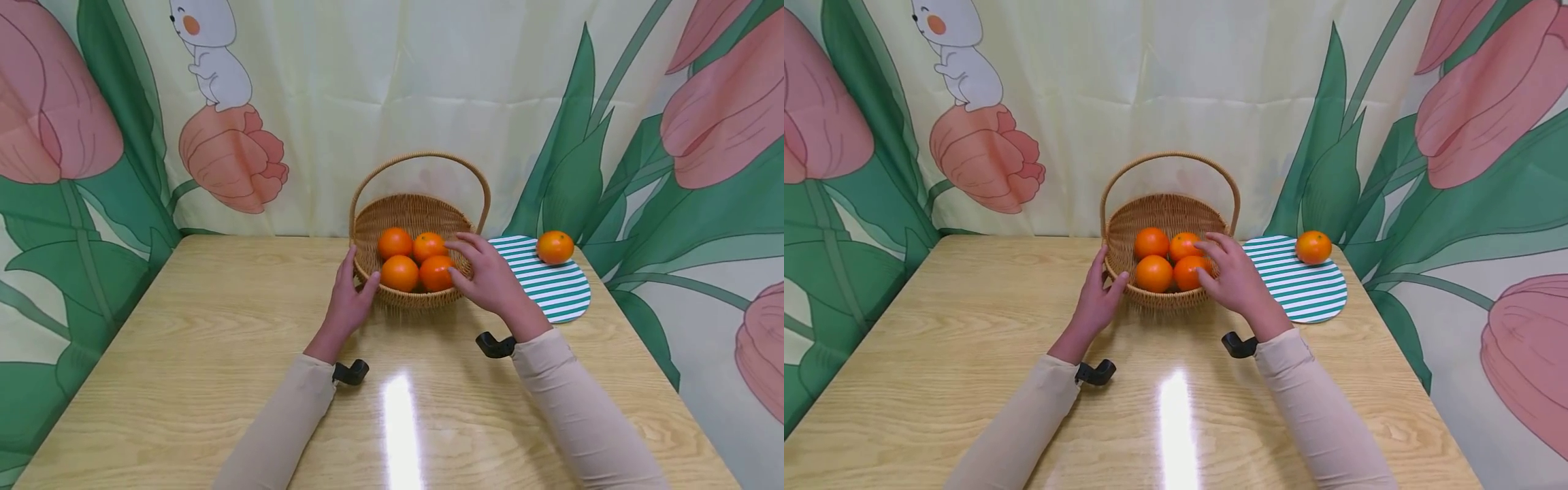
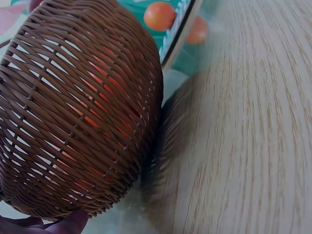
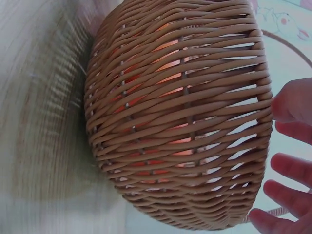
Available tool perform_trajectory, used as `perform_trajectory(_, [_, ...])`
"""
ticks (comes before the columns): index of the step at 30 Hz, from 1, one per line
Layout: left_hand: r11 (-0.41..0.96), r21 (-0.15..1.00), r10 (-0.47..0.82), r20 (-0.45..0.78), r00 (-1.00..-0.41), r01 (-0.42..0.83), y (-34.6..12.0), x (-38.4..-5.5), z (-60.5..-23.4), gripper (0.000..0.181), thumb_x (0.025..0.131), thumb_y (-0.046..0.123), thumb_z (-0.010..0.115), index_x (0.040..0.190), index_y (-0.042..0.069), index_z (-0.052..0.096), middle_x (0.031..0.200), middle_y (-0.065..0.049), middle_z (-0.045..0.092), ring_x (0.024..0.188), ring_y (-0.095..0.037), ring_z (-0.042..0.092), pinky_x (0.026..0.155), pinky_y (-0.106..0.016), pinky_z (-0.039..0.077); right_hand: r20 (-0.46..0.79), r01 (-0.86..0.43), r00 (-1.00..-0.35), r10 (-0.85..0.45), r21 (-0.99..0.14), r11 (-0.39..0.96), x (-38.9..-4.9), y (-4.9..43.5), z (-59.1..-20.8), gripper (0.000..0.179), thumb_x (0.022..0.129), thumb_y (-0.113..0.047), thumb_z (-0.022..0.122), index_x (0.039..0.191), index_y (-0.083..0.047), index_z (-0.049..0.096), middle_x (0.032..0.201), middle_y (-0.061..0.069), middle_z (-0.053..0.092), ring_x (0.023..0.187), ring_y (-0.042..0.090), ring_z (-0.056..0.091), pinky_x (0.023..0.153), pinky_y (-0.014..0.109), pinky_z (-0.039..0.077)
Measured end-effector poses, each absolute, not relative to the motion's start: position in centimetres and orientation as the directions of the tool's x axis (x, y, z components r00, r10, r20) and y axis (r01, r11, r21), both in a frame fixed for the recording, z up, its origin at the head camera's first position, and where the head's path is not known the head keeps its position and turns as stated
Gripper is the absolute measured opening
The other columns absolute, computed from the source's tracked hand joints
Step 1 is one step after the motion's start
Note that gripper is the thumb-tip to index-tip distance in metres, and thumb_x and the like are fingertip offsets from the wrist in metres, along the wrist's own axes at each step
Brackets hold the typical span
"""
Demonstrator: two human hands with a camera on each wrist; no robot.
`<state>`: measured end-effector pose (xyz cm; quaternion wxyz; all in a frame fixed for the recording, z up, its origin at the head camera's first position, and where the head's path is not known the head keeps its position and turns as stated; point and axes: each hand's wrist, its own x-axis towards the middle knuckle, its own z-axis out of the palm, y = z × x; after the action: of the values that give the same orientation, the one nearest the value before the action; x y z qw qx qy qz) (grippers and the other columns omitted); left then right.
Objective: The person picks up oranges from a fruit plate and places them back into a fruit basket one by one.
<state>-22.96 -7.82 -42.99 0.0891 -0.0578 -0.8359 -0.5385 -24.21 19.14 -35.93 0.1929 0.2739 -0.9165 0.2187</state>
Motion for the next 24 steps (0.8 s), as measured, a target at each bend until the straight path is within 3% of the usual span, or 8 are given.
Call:
perform_trajectory(10, [0.411,0.891,-0.006,0.214,-0.977,0.193,-7.6,-23.0,-43.1,0.074,0.098,0.043,0.052,0.157,0.024,0.011,0.161,-0.010,0.015,0.145,-0.036,0.025,0.114,-0.057,0.030,0.551,-0.598,-0.747,-0.373,-0.311,0.738,-24.2,20.4,-36.9,0.036,0.090,-0.016,0.066,0.124,-0.006,0.063,0.133,0.018,0.054,0.120,0.036,0.053,0.097,0.053,0.048])
perform_trajectory(15, [0.409,0.893,-0.007,0.209,-0.978,0.188,-7.8,-22.8,-43.5,0.076,0.097,0.049,0.050,0.157,0.024,0.011,0.161,-0.010,0.015,0.146,-0.033,0.024,0.113,-0.054,0.034,0.589,-0.595,-0.731,-0.344,-0.305,0.744,-24.3,21.1,-37.4,0.038,0.090,-0.013,0.066,0.127,-0.007,0.061,0.128,0.015,0.058,0.117,0.033,0.054,0.097,0.051,0.048])
perform_trajectory(24, [0.419,0.883,-0.009,0.238,-0.971,0.213,-7.6,-23.2,-43.4,0.074,0.098,0.045,0.051,0.157,0.024,0.012,0.161,-0.011,0.016,0.147,-0.034,0.022,0.115,-0.057,0.026,0.594,-0.549,-0.754,-0.280,-0.337,0.765,-24.9,22.9,-37.6,0.039,0.094,-0.015,0.060,0.132,-0.009,0.056,0.130,0.015,0.057,0.119,0.035,0.053,0.098,0.054,0.046])
